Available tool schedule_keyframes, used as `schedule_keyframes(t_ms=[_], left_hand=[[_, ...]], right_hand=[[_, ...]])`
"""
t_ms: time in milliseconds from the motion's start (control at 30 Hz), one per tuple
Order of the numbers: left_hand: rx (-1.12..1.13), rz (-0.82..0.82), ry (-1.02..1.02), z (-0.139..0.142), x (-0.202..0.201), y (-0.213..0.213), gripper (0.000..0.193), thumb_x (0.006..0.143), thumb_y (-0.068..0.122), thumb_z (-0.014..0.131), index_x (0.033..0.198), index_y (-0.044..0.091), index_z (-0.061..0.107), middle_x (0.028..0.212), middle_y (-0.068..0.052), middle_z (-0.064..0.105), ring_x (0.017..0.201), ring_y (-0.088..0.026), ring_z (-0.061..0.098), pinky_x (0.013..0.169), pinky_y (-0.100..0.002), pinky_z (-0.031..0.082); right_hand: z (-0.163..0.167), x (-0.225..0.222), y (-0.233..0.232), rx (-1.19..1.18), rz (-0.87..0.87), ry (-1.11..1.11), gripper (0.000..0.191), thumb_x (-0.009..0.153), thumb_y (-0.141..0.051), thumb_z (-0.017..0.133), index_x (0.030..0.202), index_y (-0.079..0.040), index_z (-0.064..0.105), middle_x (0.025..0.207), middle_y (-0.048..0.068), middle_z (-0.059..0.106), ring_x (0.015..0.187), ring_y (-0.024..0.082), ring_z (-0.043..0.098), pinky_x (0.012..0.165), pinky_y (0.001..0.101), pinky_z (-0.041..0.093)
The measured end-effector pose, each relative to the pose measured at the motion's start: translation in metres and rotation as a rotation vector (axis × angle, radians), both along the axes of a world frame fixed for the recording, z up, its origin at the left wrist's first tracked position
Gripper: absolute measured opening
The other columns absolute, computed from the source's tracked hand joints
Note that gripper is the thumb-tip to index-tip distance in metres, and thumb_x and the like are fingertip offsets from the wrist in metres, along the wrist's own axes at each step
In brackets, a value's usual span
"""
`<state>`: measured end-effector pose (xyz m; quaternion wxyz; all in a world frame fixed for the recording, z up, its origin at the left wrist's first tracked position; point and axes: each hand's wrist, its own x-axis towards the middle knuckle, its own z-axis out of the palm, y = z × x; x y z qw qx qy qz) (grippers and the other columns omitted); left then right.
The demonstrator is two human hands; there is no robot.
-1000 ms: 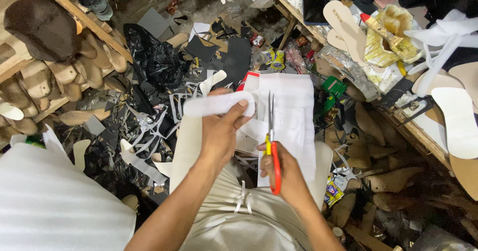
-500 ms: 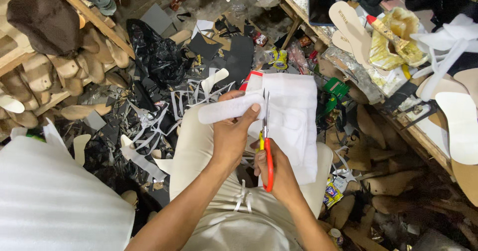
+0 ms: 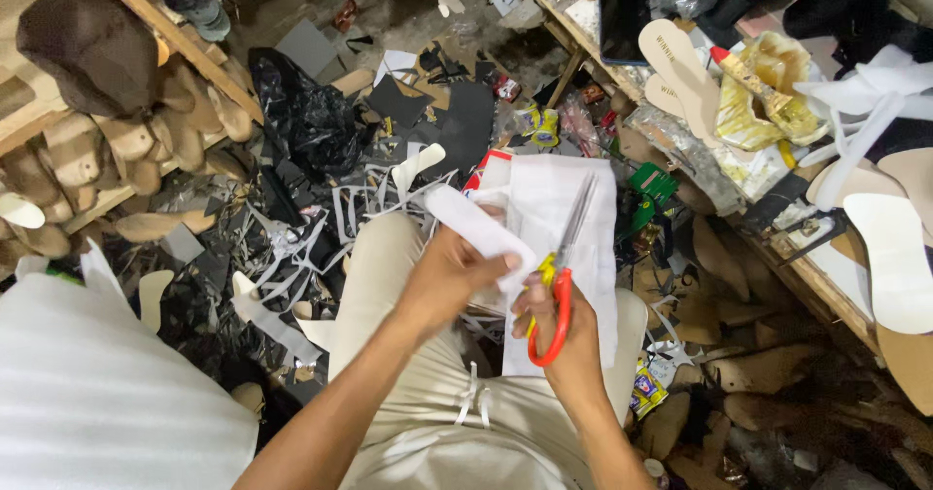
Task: The person cuts a white foam sheet into narrow strips using red-handled scissors. They repeatedly trim the foam, rotate the sheet, and discard cut pieces while seated on the floor in a cluttered workshop.
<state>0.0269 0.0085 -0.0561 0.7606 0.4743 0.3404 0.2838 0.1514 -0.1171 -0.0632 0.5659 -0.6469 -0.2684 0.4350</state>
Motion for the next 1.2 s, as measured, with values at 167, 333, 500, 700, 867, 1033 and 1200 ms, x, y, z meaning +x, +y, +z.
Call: schedule_keyframes(t_ms=[167, 333, 500, 700, 867, 1033, 1200], left_hand=[[0.078, -0.019, -0.013, -0.005, -0.001, -0.002, 0.028, 0.097, 0.017, 0.070, 0.117, -0.002, 0.068, 0.094, -0.003, 0.073, 0.081, -0.008, 0.065, 0.070, -0.024, 0.052], [0.104, 0.200, 0.092, -0.001, -0.017, 0.025, 0.036, 0.091, 0.015, 0.073, 0.124, 0.002, 0.068, 0.091, -0.004, 0.074, 0.077, -0.008, 0.064, 0.065, -0.024, 0.050], [0.009, 0.379, 0.020, -0.005, -0.034, 0.033, 0.035, 0.093, 0.019, 0.068, 0.123, 0.000, 0.066, 0.092, -0.007, 0.076, 0.079, -0.011, 0.070, 0.071, -0.024, 0.055], [0.143, 0.149, 0.269, -0.027, -0.030, 0.009, 0.038, 0.092, 0.015, 0.067, 0.128, 0.004, 0.067, 0.100, -0.006, 0.078, 0.084, -0.012, 0.070, 0.073, -0.026, 0.054], [0.779, -0.075, 0.458, -0.035, -0.009, -0.014, 0.074, 0.076, 0.013, 0.082, 0.144, 0.008, 0.053, 0.135, -0.021, 0.051, 0.116, -0.036, 0.055, 0.091, -0.044, 0.050], [0.874, -0.171, 0.656, -0.021, 0.004, -0.011, 0.077, 0.072, 0.016, 0.084, 0.143, 0.015, 0.053, 0.137, -0.015, 0.051, 0.120, -0.036, 0.053, 0.097, -0.044, 0.045], [0.570, -0.076, 0.639, -0.001, -0.010, -0.001, 0.041, 0.090, 0.025, 0.072, 0.130, 0.020, 0.067, 0.116, -0.007, 0.064, 0.092, -0.027, 0.065, 0.084, -0.037, 0.054]], right_hand=[[0.006, -0.002, 0.000, 0.050, -0.082, 0.004, 0.031, 0.091, -0.017, 0.071, 0.111, 0.003, 0.059, 0.079, 0.010, 0.067, 0.063, 0.015, 0.063, 0.059, 0.0289, 0.052], [0.015, 0.004, -0.005, 0.083, -0.164, 0.044, 0.030, 0.088, -0.011, 0.071, 0.111, 0.003, 0.058, 0.079, 0.010, 0.065, 0.060, 0.018, 0.062, 0.058, 0.0323, 0.052], [0.017, 0.035, -0.010, 0.320, -0.331, 0.114, 0.027, 0.090, -0.006, 0.062, 0.114, -0.002, 0.052, 0.090, 0.008, 0.062, 0.070, 0.016, 0.060, 0.070, 0.0327, 0.057], [0.036, 0.173, 0.018, 0.694, -0.645, 0.031, 0.022, 0.099, -0.006, 0.065, 0.116, -0.010, 0.050, 0.101, 0.006, 0.058, 0.085, 0.016, 0.057, 0.078, 0.0333, 0.053], [0.051, 0.244, 0.039, 0.619, -0.535, 0.126, 0.019, 0.108, -0.016, 0.063, 0.113, 0.000, 0.056, 0.104, 0.011, 0.065, 0.098, 0.020, 0.067, 0.083, 0.0347, 0.056], [0.014, 0.165, 0.013, 0.235, -0.234, -0.107, 0.019, 0.103, -0.020, 0.055, 0.111, -0.002, 0.055, 0.092, 0.009, 0.065, 0.073, 0.017, 0.059, 0.061, 0.0299, 0.048], [-0.016, 0.089, -0.008, 0.005, -0.051, -0.224, 0.031, 0.092, -0.014, 0.070, 0.118, 0.000, 0.062, 0.101, 0.009, 0.071, 0.086, 0.011, 0.066, 0.076, 0.0260, 0.055]])
